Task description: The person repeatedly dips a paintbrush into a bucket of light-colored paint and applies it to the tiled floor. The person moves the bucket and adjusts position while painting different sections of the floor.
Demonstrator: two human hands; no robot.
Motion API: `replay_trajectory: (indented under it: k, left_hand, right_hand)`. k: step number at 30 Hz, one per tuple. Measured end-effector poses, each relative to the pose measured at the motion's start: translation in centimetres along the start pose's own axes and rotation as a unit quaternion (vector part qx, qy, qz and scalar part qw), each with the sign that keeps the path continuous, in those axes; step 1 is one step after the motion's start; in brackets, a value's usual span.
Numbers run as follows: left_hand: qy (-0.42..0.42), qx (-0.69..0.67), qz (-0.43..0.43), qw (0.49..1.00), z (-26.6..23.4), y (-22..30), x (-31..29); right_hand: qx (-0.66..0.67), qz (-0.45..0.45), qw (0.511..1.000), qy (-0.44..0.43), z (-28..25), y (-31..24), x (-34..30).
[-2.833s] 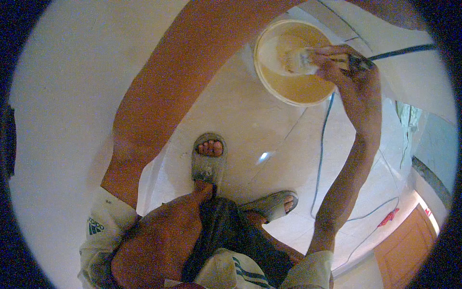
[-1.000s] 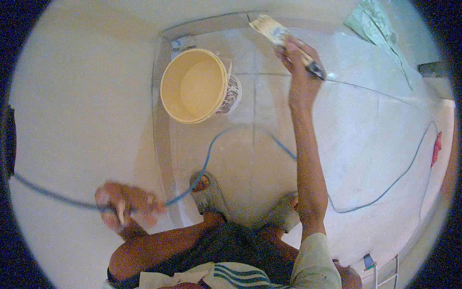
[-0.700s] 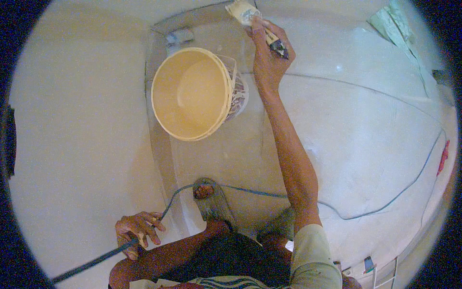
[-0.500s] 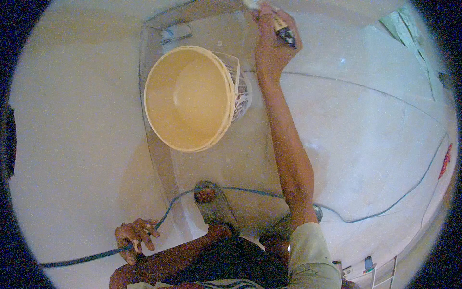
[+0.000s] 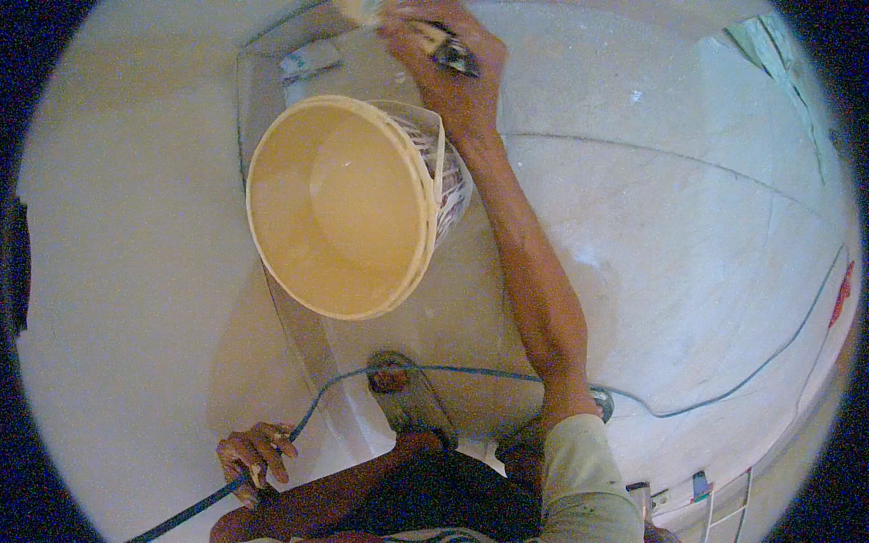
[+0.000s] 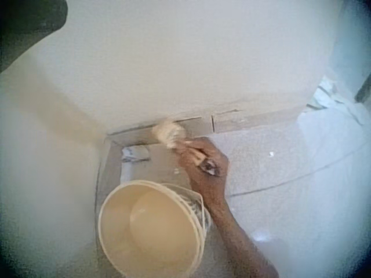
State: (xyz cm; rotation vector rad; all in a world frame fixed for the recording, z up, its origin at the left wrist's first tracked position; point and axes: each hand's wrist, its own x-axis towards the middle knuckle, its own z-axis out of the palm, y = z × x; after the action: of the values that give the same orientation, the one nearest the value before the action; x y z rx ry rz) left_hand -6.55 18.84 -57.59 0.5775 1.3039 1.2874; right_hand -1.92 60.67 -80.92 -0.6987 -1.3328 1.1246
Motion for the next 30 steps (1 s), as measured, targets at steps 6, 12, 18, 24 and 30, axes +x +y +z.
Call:
replay_trajectory:
  k: [6,12,18,24,30]
  left_hand:
    - [0.033,-0.016,0.025,0.999,1.1,-0.9,-2.0]
    - [-0.021,0.026,0.035,0.999,-0.2,-1.2,-1.5]
    - [-0.076,0.019,0.031,0.996,-1.1,-1.0,-1.9]
    - [-0.033,0.025,-0.001,0.999,-0.7,-0.7,-2.0]
    - [-0.016,0.027,0.014,0.999,0.2,-0.1,-0.5]
  right_hand:
    - [0.009,0.03,0.992,0.124,-1.8,-0.7,0.4]
    - [0.119,-0.068,0.927,0.348,-7.4,-1.6,2.4]
    - [0.024,-0.041,0.975,0.216,-4.2,-1.0,1.1]
    - [0.059,0.052,0.996,0.048,-2.7,-2.3,0.9]
    - [0.121,-0.053,0.936,0.326,-7.5,-2.4,3.5]
